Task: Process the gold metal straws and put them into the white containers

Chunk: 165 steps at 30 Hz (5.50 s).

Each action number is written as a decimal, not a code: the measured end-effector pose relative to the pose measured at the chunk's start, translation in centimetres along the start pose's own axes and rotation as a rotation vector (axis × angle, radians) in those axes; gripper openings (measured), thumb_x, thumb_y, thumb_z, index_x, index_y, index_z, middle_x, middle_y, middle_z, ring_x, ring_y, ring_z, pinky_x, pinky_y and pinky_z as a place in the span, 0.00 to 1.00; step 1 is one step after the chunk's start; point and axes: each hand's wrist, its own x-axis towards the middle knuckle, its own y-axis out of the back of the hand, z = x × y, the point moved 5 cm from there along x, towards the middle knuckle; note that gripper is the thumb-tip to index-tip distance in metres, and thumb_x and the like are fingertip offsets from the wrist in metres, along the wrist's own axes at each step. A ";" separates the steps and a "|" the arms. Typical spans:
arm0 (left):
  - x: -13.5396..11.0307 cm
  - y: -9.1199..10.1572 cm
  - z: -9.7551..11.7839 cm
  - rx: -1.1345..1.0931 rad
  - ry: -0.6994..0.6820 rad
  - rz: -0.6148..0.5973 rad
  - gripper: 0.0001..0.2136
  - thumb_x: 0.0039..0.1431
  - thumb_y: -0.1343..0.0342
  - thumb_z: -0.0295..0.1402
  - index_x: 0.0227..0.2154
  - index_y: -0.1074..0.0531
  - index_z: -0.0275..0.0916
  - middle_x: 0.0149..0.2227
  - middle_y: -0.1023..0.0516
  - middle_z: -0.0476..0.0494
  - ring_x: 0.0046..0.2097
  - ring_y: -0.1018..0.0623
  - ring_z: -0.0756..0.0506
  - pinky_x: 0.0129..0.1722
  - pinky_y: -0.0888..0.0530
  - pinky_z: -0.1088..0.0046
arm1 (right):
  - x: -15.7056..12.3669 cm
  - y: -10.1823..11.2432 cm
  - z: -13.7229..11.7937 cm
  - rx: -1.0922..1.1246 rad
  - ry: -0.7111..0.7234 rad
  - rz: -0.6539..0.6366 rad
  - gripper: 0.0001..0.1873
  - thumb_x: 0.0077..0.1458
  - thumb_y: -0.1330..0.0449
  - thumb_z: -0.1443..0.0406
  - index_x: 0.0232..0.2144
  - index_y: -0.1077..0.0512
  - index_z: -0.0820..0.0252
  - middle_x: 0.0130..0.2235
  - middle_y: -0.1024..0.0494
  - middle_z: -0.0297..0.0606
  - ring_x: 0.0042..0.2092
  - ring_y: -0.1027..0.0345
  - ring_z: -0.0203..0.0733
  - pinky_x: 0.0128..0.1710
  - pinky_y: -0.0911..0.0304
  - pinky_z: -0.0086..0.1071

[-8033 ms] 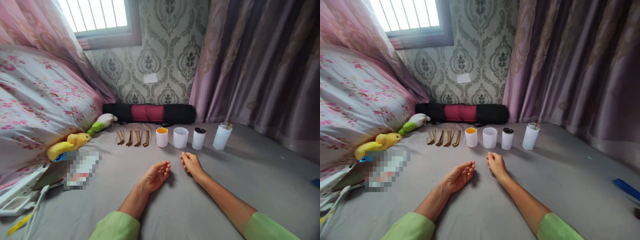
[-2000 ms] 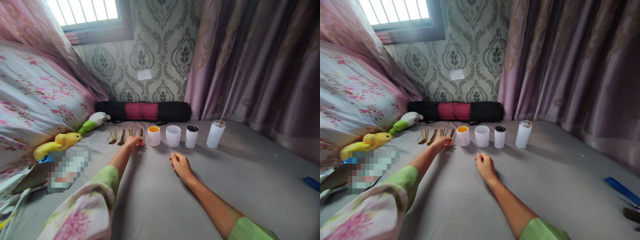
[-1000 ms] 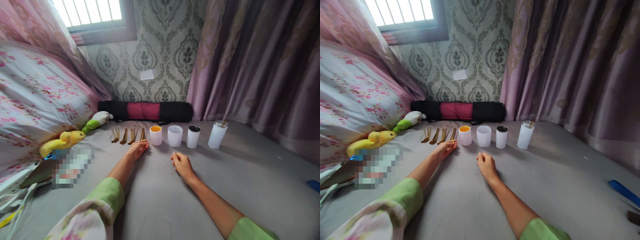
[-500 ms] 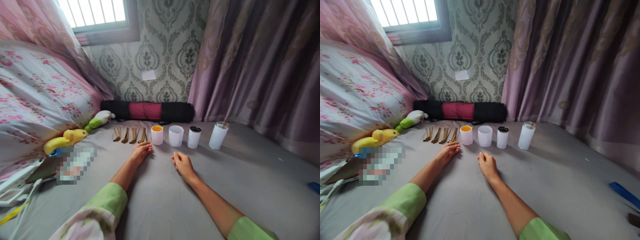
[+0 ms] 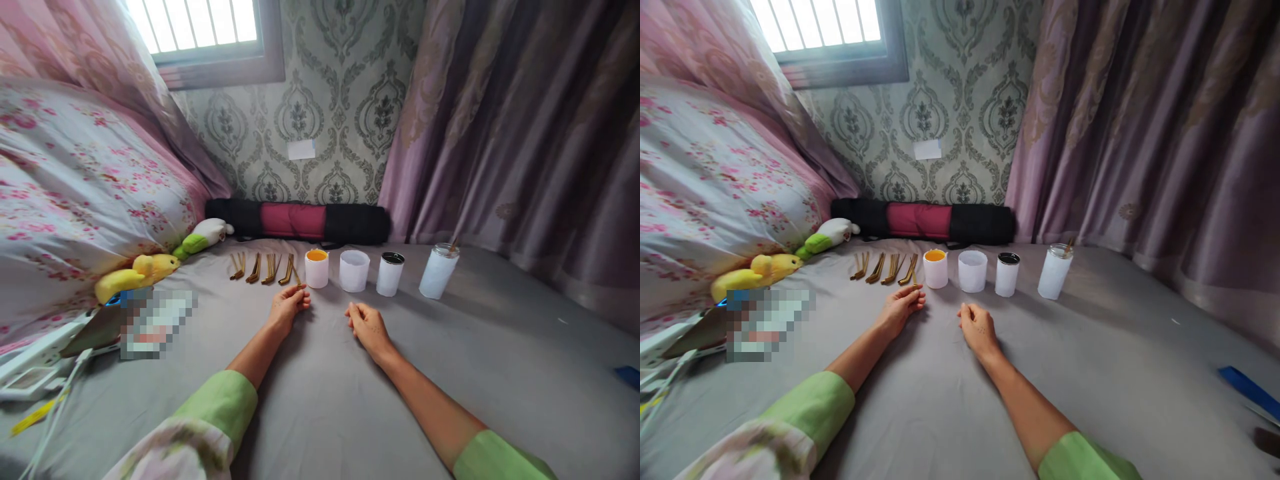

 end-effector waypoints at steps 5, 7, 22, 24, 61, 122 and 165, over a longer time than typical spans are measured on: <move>-1.0 -0.3 0.1 0.049 -0.067 -0.018 0.14 0.45 0.43 0.30 0.37 0.30 0.31 0.27 0.27 0.44 0.25 0.27 0.53 0.24 0.30 0.79 | 0.0 0.0 0.1 0.018 -0.010 -0.010 0.23 0.51 0.54 0.50 0.24 0.32 0.63 0.18 0.34 0.32 0.17 0.44 0.30 0.18 0.49 0.25; -1.5 -0.5 0.4 0.087 -0.110 -0.027 0.16 0.44 0.42 0.33 0.38 0.30 0.33 0.28 0.27 0.44 0.26 0.27 0.53 0.24 0.30 0.78 | 0.0 -0.1 0.2 0.033 -0.014 -0.014 0.23 0.51 0.55 0.50 0.24 0.32 0.63 0.18 0.34 0.32 0.17 0.45 0.30 0.18 0.49 0.24; -3.9 -2.2 1.6 0.371 -0.304 -0.072 0.16 0.48 0.47 0.36 0.39 0.28 0.34 0.29 0.28 0.45 0.28 0.30 0.51 0.23 0.34 0.79 | -0.4 0.0 -0.5 0.134 -0.090 -0.051 0.21 0.50 0.52 0.51 0.24 0.33 0.63 0.18 0.36 0.31 0.16 0.46 0.28 0.14 0.52 0.22; -4.1 -2.3 1.7 0.427 -0.338 -0.069 0.15 0.49 0.48 0.36 0.39 0.27 0.35 0.29 0.28 0.45 0.29 0.30 0.51 0.24 0.34 0.79 | -0.4 0.0 -0.4 0.141 -0.092 -0.052 0.21 0.49 0.52 0.50 0.24 0.33 0.63 0.18 0.36 0.31 0.16 0.46 0.28 0.14 0.52 0.22; -6.1 -3.6 2.1 1.010 -0.872 -0.075 0.12 0.57 0.54 0.33 0.39 0.28 0.43 0.35 0.27 0.45 0.38 0.29 0.49 0.38 0.32 0.75 | -0.7 0.5 -1.4 0.365 -0.106 -0.043 0.20 0.44 0.46 0.50 0.28 0.33 0.63 0.20 0.36 0.29 0.16 0.45 0.27 0.12 0.51 0.22; -7.1 -4.9 1.3 1.225 -0.907 -0.268 0.11 0.56 0.55 0.28 0.39 0.31 0.40 0.36 0.29 0.44 0.40 0.32 0.47 0.40 0.34 0.70 | -0.6 0.5 -1.4 0.503 -0.122 -0.049 0.17 0.44 0.43 0.56 0.32 0.32 0.64 0.23 0.32 0.32 0.19 0.43 0.28 0.13 0.49 0.22; -6.2 -5.2 -1.3 0.087 0.215 -0.341 0.13 0.50 0.46 0.36 0.32 0.32 0.30 0.25 0.28 0.41 0.21 0.30 0.53 0.18 0.35 0.80 | -0.3 1.0 -0.7 0.439 -0.124 0.064 0.16 0.45 0.44 0.56 0.32 0.32 0.63 0.23 0.32 0.32 0.18 0.43 0.27 0.12 0.50 0.21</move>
